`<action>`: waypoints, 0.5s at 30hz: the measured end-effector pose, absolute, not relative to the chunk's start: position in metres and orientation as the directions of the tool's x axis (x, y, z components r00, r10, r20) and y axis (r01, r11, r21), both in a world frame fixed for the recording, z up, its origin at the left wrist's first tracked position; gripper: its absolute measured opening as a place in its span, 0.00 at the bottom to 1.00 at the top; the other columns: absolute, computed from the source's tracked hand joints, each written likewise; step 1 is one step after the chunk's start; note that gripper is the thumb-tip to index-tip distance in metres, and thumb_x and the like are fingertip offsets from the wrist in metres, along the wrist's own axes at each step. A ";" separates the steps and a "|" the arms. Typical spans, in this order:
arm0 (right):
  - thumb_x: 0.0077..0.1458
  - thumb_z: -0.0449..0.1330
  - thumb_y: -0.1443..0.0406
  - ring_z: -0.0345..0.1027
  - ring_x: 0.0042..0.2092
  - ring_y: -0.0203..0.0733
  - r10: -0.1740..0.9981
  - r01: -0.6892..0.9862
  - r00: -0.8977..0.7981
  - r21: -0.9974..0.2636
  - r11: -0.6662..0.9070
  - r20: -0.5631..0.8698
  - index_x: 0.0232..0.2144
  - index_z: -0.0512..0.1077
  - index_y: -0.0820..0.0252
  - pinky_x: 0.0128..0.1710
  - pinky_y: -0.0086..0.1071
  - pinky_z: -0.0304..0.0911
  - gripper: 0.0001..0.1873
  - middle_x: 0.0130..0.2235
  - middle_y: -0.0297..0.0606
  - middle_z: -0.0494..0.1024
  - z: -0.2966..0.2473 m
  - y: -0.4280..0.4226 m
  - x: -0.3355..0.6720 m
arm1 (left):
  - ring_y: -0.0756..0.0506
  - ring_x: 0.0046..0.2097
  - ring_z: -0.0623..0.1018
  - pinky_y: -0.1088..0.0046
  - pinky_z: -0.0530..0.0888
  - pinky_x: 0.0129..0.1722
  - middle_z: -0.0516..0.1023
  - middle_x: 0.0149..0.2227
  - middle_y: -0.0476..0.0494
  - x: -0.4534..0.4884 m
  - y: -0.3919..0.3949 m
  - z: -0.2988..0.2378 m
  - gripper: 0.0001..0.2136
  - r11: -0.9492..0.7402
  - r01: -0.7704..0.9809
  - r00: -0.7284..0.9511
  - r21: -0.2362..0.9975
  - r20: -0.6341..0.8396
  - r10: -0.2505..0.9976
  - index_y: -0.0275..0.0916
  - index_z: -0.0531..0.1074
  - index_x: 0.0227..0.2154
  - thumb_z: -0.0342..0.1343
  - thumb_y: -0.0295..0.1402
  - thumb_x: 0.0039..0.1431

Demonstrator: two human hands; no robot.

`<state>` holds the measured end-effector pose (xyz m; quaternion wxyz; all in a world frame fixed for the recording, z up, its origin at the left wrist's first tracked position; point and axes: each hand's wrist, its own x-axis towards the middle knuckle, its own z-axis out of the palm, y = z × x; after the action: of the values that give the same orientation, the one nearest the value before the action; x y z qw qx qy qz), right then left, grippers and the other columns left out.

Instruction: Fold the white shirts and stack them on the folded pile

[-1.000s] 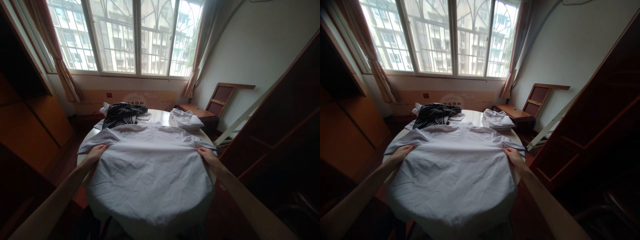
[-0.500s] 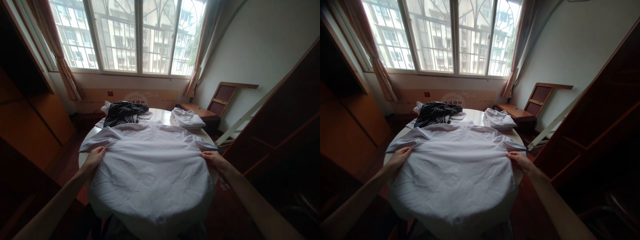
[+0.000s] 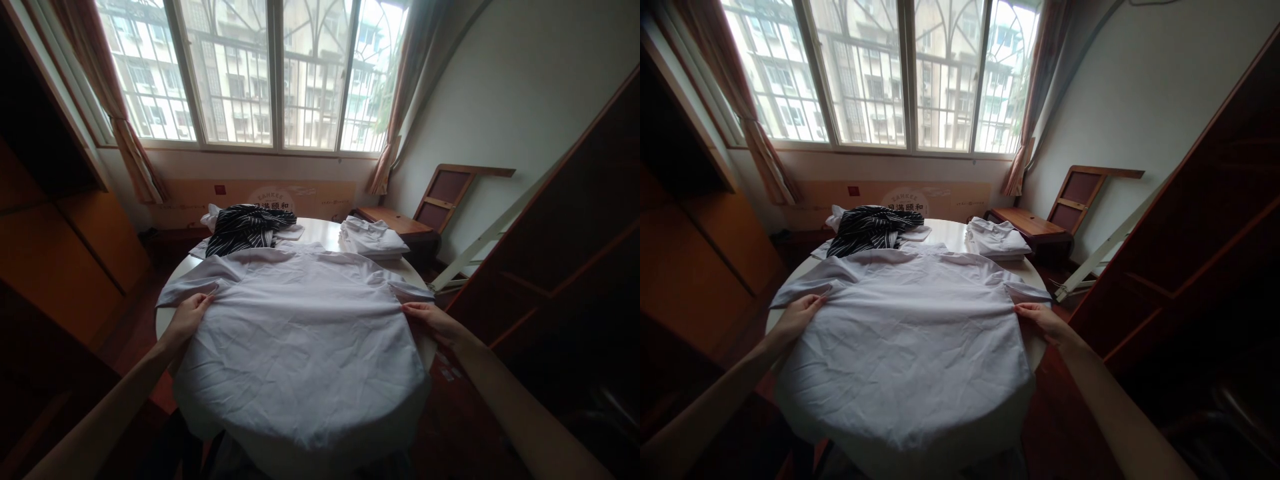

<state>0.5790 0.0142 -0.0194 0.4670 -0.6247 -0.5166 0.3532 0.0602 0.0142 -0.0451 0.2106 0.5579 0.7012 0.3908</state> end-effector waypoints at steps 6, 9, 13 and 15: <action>0.43 0.60 0.62 0.70 0.27 0.47 0.984 0.302 0.168 -0.946 -0.116 -0.067 0.15 0.71 0.60 0.28 0.38 0.65 0.10 0.20 0.42 0.74 -0.027 0.019 0.578 | 0.42 0.30 0.75 0.70 0.68 0.29 0.74 0.25 0.44 0.067 0.010 -0.042 0.17 0.118 0.685 -0.384 0.719 0.219 0.897 0.38 0.66 0.25 0.50 0.49 0.45; 0.41 0.60 0.59 0.69 0.24 0.45 0.982 0.316 0.183 -0.943 -0.108 -0.051 0.14 0.69 0.59 0.26 0.37 0.64 0.12 0.18 0.39 0.73 -0.032 0.023 0.577 | 0.42 0.29 0.74 0.70 0.67 0.28 0.74 0.24 0.44 0.073 0.006 -0.040 0.15 0.113 0.714 -0.379 0.691 0.246 0.892 0.39 0.65 0.24 0.50 0.48 0.46; 0.42 0.58 0.57 0.68 0.24 0.44 0.979 0.346 0.206 -0.936 -0.063 0.011 0.15 0.69 0.58 0.25 0.36 0.64 0.13 0.18 0.39 0.73 -0.036 0.025 0.579 | 0.43 0.29 0.74 0.72 0.67 0.28 0.75 0.25 0.44 0.074 0.002 -0.038 0.17 0.065 0.705 -0.289 0.706 0.202 0.936 0.38 0.68 0.23 0.52 0.49 0.43; 0.42 0.58 0.56 0.68 0.24 0.44 0.975 0.365 0.214 -0.930 -0.031 0.051 0.16 0.69 0.58 0.25 0.37 0.63 0.13 0.18 0.39 0.73 -0.037 0.025 0.582 | 0.44 0.27 0.73 0.73 0.65 0.25 0.74 0.21 0.46 0.072 -0.002 -0.036 0.19 0.079 0.677 -0.227 0.732 0.105 0.968 0.38 0.71 0.23 0.54 0.52 0.41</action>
<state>0.5821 0.0247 -0.0366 0.4527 -0.6341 -0.5286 0.3369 0.0716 -0.0018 -0.0365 0.2115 0.5846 0.7035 0.3444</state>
